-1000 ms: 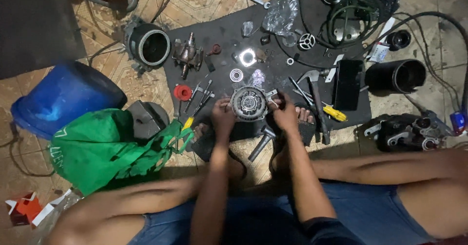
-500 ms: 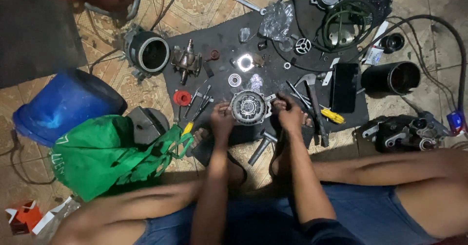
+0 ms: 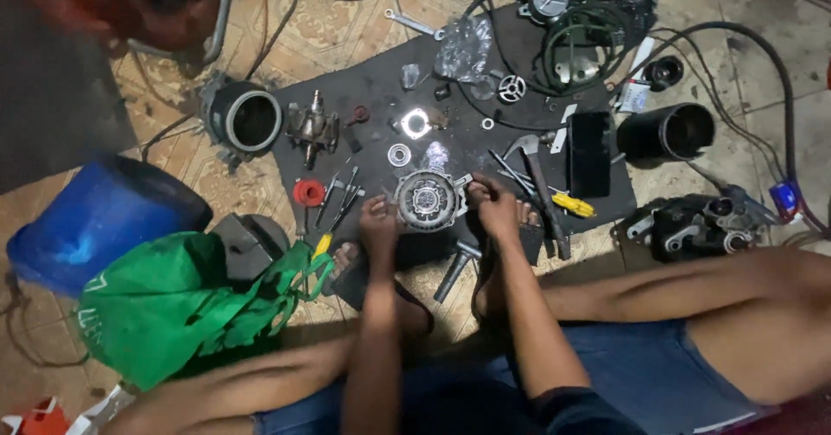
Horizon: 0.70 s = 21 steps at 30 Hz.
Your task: Cleaning and assembling alternator components using a cloth and various hand tools.
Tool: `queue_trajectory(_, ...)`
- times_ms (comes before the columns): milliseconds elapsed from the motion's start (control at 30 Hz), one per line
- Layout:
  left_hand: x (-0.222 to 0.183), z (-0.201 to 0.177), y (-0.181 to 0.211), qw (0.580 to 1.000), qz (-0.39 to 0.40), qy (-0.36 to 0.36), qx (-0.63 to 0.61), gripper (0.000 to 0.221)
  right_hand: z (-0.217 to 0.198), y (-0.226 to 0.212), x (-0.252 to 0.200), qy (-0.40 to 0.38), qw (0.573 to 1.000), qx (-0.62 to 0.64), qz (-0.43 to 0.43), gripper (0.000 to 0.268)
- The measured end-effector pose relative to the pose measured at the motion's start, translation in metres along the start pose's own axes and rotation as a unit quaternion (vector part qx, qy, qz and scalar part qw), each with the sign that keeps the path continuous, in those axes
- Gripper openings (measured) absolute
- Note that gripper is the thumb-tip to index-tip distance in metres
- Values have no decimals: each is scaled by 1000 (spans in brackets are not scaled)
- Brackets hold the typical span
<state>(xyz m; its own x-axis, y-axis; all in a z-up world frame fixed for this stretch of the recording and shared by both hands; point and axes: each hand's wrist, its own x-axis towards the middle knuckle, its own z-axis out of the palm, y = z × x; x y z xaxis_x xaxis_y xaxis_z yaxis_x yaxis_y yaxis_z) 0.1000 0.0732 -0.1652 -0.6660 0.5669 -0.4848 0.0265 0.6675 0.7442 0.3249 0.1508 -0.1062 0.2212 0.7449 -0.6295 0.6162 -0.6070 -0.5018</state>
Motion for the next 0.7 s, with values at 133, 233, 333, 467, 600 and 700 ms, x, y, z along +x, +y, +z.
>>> queue_trajectory(133,3,2,-10,998,-15,9,60,33,0,-6,-7,0,1000,30,3,37)
queue_trajectory(233,-13,-2,13,995,-11,11,103,30,-6,-12,-12,-12,1000,25,-2,37)
queue_trajectory(333,-31,-13,49,994,-15,4,112,29,-4,-6,-9,-24,999,38,-12,38)
queue_trajectory(467,-19,-10,40,997,-34,-15,60,29,11,12,7,-27,997,75,-12,38)
queue_trajectory(600,-30,-21,66,994,-43,-26,95,23,20,24,18,-29,997,66,-15,39)
queue_trajectory(700,-22,-16,62,997,-44,-40,56,22,8,9,4,-23,998,65,-7,40)
